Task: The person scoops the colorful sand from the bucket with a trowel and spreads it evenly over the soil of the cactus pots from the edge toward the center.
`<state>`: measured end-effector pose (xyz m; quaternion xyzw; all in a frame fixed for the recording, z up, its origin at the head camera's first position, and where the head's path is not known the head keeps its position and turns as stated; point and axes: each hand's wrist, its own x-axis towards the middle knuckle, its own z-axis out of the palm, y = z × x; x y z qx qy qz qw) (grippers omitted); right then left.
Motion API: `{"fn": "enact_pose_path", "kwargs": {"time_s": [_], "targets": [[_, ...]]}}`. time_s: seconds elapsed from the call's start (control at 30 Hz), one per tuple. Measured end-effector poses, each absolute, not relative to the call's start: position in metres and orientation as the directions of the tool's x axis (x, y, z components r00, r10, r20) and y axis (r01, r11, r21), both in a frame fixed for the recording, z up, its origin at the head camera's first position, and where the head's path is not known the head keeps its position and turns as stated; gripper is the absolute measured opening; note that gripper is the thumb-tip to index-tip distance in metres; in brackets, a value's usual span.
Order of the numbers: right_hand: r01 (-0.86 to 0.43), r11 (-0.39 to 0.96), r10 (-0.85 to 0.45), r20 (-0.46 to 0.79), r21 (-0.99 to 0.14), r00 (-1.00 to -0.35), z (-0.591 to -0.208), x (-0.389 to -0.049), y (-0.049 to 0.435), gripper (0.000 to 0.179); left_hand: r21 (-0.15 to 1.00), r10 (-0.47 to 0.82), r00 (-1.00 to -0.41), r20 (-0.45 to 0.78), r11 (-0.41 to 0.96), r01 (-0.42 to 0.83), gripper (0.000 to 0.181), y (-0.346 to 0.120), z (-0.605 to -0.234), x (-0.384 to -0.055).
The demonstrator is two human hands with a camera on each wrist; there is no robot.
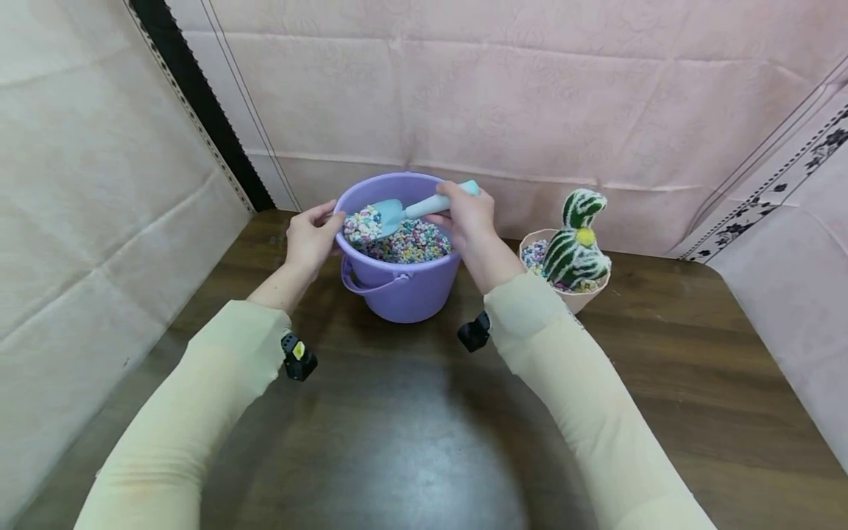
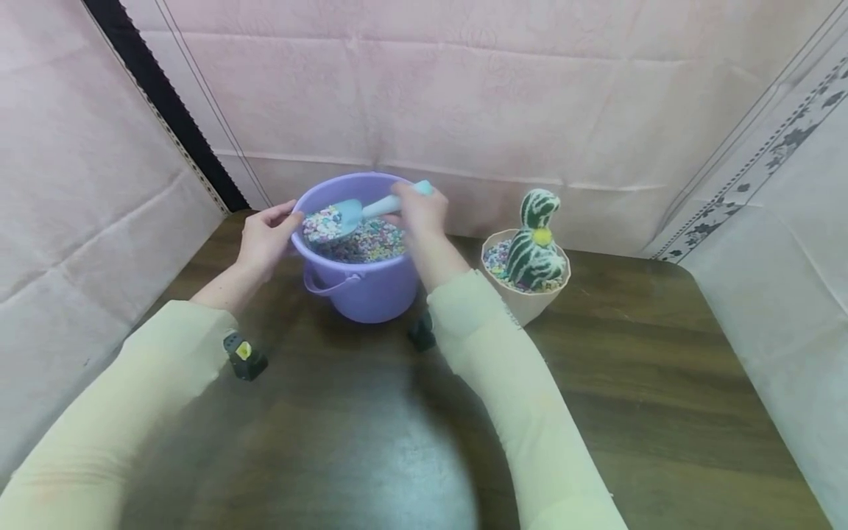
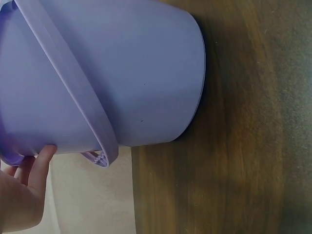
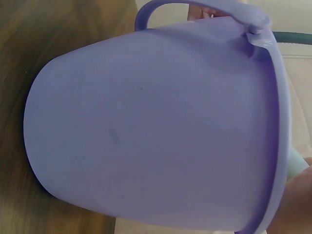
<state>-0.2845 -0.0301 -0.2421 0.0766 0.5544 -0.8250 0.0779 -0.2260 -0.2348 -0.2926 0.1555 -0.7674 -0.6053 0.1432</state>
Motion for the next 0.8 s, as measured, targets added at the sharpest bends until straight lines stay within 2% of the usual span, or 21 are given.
{"fn": "enact_pose_path", "kwargs": {"time_s": [0.8], "targets": [[0.235,-0.535,-0.012,-0.271,-0.812,-0.963,-0.244,-0.291,0.011,0.008,0.963,-0.401,-0.915,0.045,0.263,-0.067,0.046,-0.235,-0.293,-0.224]]}}
